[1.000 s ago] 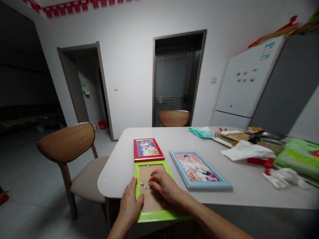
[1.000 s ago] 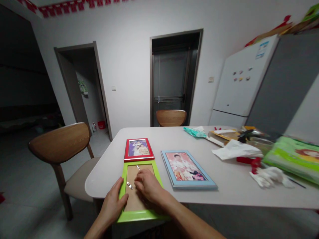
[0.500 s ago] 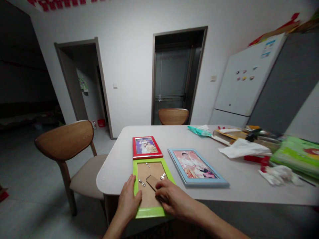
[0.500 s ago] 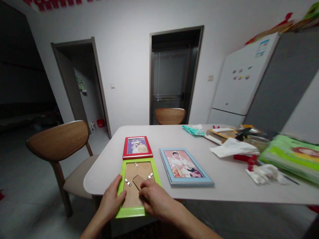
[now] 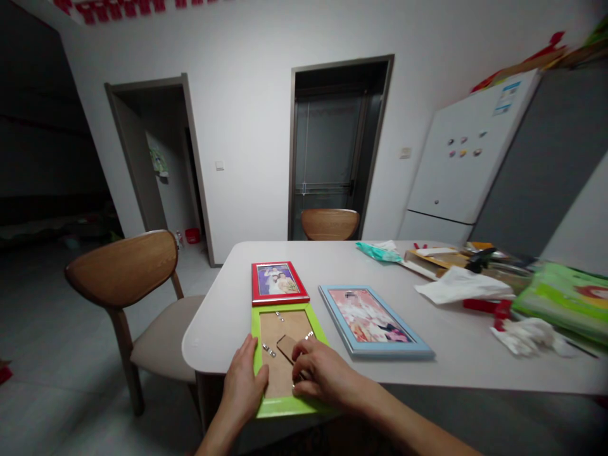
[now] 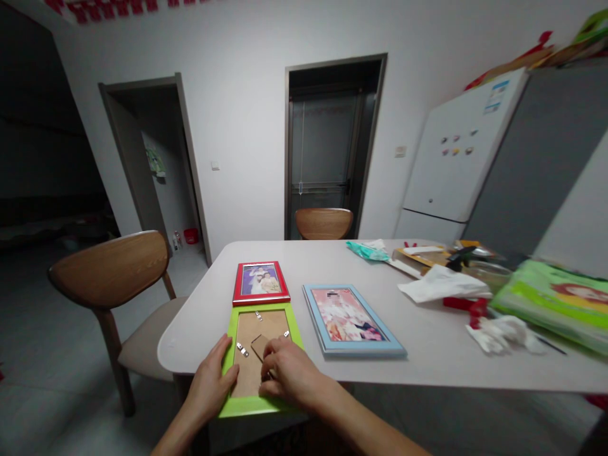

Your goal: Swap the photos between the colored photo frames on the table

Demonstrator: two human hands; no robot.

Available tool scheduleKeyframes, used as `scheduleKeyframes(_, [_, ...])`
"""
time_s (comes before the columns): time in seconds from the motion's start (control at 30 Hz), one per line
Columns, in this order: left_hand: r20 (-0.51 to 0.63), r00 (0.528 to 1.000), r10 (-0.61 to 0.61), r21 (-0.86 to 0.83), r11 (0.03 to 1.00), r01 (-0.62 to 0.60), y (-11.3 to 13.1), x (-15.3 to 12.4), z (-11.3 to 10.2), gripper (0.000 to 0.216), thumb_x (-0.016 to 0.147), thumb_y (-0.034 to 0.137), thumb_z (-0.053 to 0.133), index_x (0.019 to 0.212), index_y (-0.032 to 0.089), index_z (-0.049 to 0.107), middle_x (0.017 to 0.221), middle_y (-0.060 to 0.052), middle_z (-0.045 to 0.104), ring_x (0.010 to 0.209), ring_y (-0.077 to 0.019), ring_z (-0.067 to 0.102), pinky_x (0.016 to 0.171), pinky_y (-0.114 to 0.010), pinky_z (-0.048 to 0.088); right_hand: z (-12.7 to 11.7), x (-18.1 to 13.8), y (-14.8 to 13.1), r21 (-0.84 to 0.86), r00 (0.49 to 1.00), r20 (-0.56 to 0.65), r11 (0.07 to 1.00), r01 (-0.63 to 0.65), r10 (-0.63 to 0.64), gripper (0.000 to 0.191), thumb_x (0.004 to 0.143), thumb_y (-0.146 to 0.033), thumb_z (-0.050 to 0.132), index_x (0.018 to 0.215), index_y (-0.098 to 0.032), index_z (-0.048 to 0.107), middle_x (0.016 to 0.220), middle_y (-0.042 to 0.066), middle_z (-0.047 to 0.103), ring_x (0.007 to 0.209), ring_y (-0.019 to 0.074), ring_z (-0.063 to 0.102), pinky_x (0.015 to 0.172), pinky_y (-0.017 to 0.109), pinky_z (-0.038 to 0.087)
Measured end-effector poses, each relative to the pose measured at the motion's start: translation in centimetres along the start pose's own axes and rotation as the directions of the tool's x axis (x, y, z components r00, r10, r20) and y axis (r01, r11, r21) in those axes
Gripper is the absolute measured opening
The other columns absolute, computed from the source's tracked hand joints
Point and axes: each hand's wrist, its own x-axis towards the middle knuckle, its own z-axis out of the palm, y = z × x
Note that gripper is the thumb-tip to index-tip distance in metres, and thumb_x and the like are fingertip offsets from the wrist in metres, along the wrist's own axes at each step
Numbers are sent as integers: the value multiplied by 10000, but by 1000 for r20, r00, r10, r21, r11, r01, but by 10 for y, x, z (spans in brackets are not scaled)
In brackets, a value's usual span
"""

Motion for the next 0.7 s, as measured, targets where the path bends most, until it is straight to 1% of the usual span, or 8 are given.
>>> scheduleKeyframes(0.07, [16,1000,6,22,1000,-6,1,0,-1,549,646,208,450,1167,38,414,1253,-148,412,1158,-210,367,989,-314,253,3,10,0,20,999,-28,1000,20,-20,171,621,-333,619,718,-201,665,832,27,578,785,142,508,690,209,373])
scheduleKeyframes(0.13, [25,1000,10,28,1000,-11,1,0,-1,551,647,213,446,1166,31,413,1256,-151,407,1162,-209,363,990,-310,252,5,23,3,25,997,-77,1000,19,-17,203,666,-343,575,770,-186,652,823,35,590,784,138,516,684,201,369])
scheduleKeyframes(0.17, [27,1000,12,27,1000,-12,1,1,-1,551,647,216,446,1165,30,414,1256,-151,407,1164,-207,360,990,-307,251,6,32,7,4,993,-117,1000,-21,21,218,695,-334,541,809,-177,642,829,42,596,782,136,521,680,199,367])
scheduleKeyframes(0.23, [23,1000,11,20,1000,-12,0,1,-1,549,647,216,446,1165,38,415,1257,-144,408,1165,-202,359,992,-301,247,8,50,17,-70,967,-205,984,-165,148,230,736,-303,480,830,-157,631,816,59,609,761,139,531,658,206,363])
scheduleKeyframes(0.3, [19,1000,8,10,1000,-8,0,1,-1,546,645,215,450,1163,46,419,1255,-139,413,1161,-202,365,991,-302,251,10,68,28,-131,929,-264,944,-302,260,226,739,-280,463,768,-138,637,766,75,614,726,149,535,627,219,356])
scheduleKeyframes(0.37, [10,1000,12,3,1000,-12,-1,1,-1,539,643,215,456,1157,57,427,1250,-135,421,1156,-208,373,988,-311,257,14,83,38,-157,908,-288,920,-360,306,225,735,-263,461,694,-129,637,752,88,608,724,158,530,625,231,349])
scheduleKeyframes(0.53, [9,1000,17,-1,1000,-17,0,1,-1,525,637,215,470,1147,91,447,1253,-113,423,1151,-200,382,981,-294,265,26,98,48,-169,885,-330,902,-397,328,235,759,-248,427,750,-144,639,843,91,592,810,169,506,665,244,340])
scheduleKeyframes(0.7, [4,1000,17,5,1000,-17,1,2,-2,526,636,204,470,1145,78,449,1248,-126,427,1145,-195,391,977,-292,271,30,100,45,-173,903,-307,916,-362,299,235,768,-231,420,794,-190,650,866,63,595,827,158,499,682,236,343])
